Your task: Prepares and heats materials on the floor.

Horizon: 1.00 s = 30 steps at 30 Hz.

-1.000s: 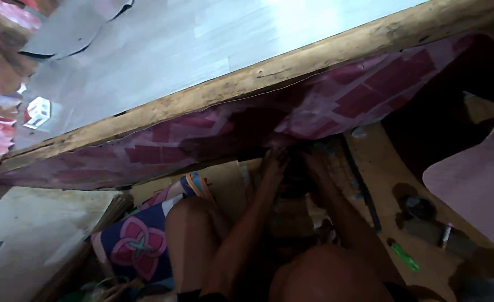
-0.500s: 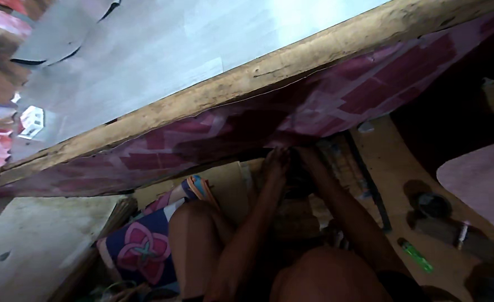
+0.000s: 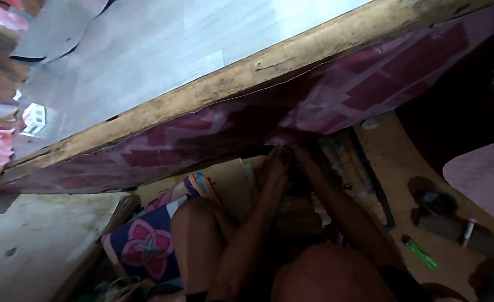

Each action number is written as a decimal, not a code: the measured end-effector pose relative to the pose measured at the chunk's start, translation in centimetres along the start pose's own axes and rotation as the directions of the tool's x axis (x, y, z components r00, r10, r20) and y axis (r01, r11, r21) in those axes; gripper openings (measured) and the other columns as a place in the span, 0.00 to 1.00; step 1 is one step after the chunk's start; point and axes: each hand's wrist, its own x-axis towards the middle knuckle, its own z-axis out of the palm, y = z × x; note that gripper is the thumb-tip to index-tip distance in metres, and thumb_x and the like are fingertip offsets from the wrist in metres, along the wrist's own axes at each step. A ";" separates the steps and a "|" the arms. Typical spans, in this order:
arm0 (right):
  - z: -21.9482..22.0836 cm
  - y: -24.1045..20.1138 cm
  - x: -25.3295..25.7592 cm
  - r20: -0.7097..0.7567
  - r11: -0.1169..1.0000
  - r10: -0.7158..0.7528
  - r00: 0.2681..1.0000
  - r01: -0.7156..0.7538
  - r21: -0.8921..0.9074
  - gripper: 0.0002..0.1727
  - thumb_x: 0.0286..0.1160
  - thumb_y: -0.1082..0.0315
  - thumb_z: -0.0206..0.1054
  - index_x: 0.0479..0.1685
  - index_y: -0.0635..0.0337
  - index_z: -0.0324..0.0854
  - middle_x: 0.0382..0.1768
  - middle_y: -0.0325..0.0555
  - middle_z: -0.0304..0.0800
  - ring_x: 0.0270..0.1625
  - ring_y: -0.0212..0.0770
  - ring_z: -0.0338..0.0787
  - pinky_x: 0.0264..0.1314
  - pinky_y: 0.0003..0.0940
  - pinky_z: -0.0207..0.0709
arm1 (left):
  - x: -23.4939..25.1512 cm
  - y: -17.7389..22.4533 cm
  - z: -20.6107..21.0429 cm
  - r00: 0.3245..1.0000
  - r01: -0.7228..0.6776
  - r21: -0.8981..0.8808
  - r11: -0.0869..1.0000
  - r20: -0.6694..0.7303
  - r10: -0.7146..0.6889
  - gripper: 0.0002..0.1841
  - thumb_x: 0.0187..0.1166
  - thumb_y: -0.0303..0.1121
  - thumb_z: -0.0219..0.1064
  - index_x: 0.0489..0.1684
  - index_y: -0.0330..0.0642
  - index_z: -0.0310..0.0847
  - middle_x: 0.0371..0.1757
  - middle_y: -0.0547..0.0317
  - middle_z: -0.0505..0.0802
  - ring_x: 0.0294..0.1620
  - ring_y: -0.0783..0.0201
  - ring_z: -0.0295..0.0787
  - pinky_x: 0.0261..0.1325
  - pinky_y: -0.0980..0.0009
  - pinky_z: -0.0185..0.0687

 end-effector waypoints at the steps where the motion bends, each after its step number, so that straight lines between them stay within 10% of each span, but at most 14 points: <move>1: 0.1 0.0 0.0 0.003 1.000 0.007 1.000 -0.007 0.006 0.03 0.80 0.77 0.63 0.43 0.69 0.80 0.27 0.44 0.83 0.27 0.32 0.82 0.33 0.28 0.80 | 0.0 0.0 0.0 1.000 -0.003 -0.002 1.000 -0.003 0.003 0.13 0.90 0.35 0.58 0.60 0.35 0.77 0.38 0.56 0.85 0.34 0.66 0.84 0.40 0.73 0.84; 30: -1.2 -1.1 -0.6 0.130 0.891 -0.103 0.986 0.150 -0.428 0.13 0.86 0.64 0.64 0.51 0.68 0.85 0.35 0.47 0.86 0.34 0.35 0.83 0.44 0.34 0.80 | 0.7 0.0 -0.8 0.999 -0.035 0.110 0.993 0.009 0.034 0.18 0.94 0.42 0.51 0.56 0.33 0.78 0.37 0.53 0.87 0.33 0.64 0.86 0.40 0.70 0.86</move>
